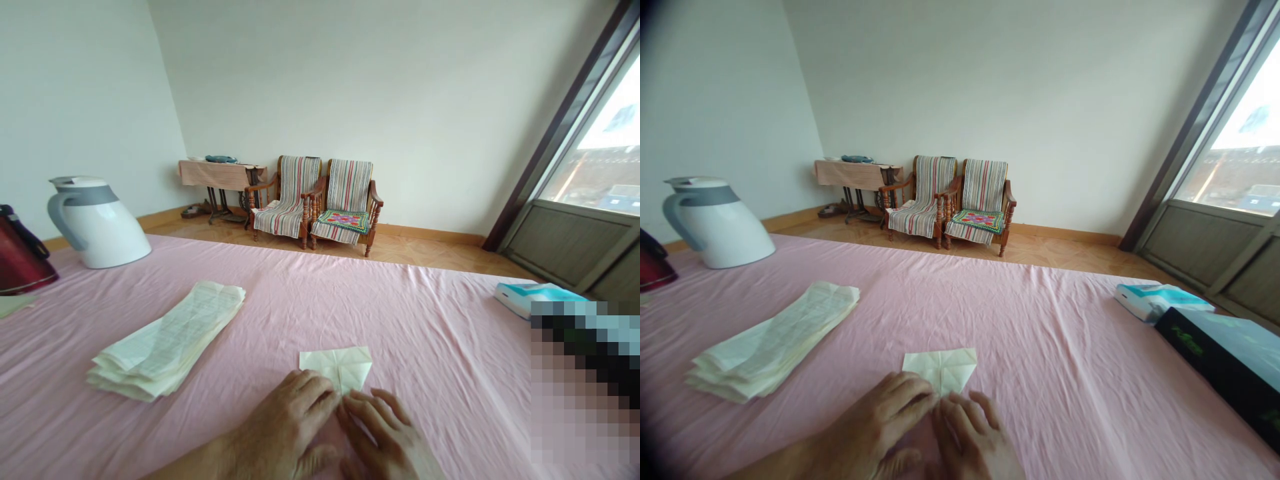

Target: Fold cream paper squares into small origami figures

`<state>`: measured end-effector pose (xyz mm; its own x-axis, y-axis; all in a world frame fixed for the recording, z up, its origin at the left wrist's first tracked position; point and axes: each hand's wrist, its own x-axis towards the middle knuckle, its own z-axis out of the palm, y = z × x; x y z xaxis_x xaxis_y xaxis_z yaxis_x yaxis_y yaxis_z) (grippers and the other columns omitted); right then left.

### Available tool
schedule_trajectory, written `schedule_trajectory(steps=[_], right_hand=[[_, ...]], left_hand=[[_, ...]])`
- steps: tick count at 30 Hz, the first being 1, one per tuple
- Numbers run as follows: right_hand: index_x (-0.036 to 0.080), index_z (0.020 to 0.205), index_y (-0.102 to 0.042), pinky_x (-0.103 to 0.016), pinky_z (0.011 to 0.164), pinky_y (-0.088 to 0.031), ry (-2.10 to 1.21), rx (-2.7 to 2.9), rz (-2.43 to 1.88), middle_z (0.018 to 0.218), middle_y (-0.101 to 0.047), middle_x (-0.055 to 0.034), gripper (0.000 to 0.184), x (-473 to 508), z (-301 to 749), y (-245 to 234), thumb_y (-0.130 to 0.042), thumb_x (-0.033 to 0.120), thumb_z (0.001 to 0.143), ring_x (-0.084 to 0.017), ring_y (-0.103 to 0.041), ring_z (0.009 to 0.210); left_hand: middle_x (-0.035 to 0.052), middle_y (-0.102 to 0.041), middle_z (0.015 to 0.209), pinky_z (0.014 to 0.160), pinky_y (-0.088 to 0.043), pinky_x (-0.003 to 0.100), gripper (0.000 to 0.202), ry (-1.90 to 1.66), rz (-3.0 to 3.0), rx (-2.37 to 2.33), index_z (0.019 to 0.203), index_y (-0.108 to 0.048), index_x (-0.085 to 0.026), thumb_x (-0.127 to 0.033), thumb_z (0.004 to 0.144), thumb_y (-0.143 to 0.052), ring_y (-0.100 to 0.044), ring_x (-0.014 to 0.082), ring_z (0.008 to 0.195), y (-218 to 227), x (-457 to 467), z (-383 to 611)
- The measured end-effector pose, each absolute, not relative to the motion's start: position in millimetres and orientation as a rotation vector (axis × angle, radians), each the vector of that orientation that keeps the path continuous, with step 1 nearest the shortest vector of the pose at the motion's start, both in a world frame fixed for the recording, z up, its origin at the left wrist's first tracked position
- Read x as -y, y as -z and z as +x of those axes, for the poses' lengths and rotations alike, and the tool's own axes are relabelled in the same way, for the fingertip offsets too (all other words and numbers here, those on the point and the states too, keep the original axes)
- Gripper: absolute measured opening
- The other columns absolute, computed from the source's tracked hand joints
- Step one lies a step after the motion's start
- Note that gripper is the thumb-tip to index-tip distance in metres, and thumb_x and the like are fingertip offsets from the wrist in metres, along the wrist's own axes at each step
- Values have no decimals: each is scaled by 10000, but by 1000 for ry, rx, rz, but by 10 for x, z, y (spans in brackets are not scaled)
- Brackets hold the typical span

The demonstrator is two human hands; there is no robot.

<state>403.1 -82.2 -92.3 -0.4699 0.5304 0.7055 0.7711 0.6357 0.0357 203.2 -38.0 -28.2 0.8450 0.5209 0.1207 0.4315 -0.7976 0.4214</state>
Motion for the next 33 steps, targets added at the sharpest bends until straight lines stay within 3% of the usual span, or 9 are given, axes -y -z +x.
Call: schedule_trajectory(steps=[6, 12, 17, 21, 23, 28, 33], right_hand=[[173, 1095, -632, -302, 838, -511, 325, 2154, -1109, 1039, -702, -64, 355, 828, 4186, 871, -492, 111, 775, -192, -660, 935], [205, 1150, -605, -336, 889, -437, 458, 2236, -1116, 1101, -699, -7, 456, 786, 4228, 842, -488, 93, 724, -209, -640, 1015], [208, 1136, -602, -359, 887, -387, 440, 2155, -1233, 1122, -689, -21, 388, 754, 4237, 875, -483, 108, 780, -212, -633, 1012], [234, 1023, -619, -375, 840, -406, 173, 2080, -1358, 1050, -687, -26, 265, 702, 4211, 811, -496, 108, 826, -211, -623, 936], [217, 1071, -596, -397, 837, -412, 60, 2085, -1436, 1092, -655, -60, 271, 652, 4205, 737, -532, 120, 827, -235, -591, 970], [194, 1243, -498, -482, 964, -328, -77, 2207, -1435, 1163, -607, -86, 527, 468, 4256, 592, -683, 142, 753, -266, -524, 1068], [223, 1190, -532, -465, 945, -324, -150, 2183, -1448, 1057, -629, -53, 507, 347, 4316, 598, -720, 144, 726, -243, -542, 1011]], left_hand=[[73, -548, 1217, 978, -409, 422, 462, -287, 2734, -684, 1357, -450, -253, -382, 927, -560, -485, 272, 1076, 318, 355, 2031], [93, -557, 1200, 967, -409, 429, 433, -184, 2821, -689, 1299, -518, -224, -456, 935, -519, -496, 282, 1062, 247, 371, 2056], [99, -523, 1267, 996, -386, 454, 463, -110, 2843, -671, 1368, -447, -246, -440, 950, -495, -470, 292, 1130, 242, 342, 2044], [105, -518, 1280, 1020, -365, 462, 433, -84, 2840, -618, 1339, -475, -237, -427, 951, -501, -459, 289, 1161, 210, 305, 2032], [99, -527, 1262, 1018, -368, 463, 415, -84, 2837, -604, 1319, -490, -236, -409, 944, -524, -466, 282, 1157, 197, 286, 2027], [76, -536, 1244, 1025, -372, 419, 413, -132, 2870, -573, 1310, -485, -241, -364, 926, -577, -468, 256, 1154, 227, 234, 2023], [44, -544, 1258, 1051, -355, 360, 345, -171, 2926, -554, 1297, -484, -224, -288, 961, -530, -460, 218, 1175, 272, 228, 2058]])
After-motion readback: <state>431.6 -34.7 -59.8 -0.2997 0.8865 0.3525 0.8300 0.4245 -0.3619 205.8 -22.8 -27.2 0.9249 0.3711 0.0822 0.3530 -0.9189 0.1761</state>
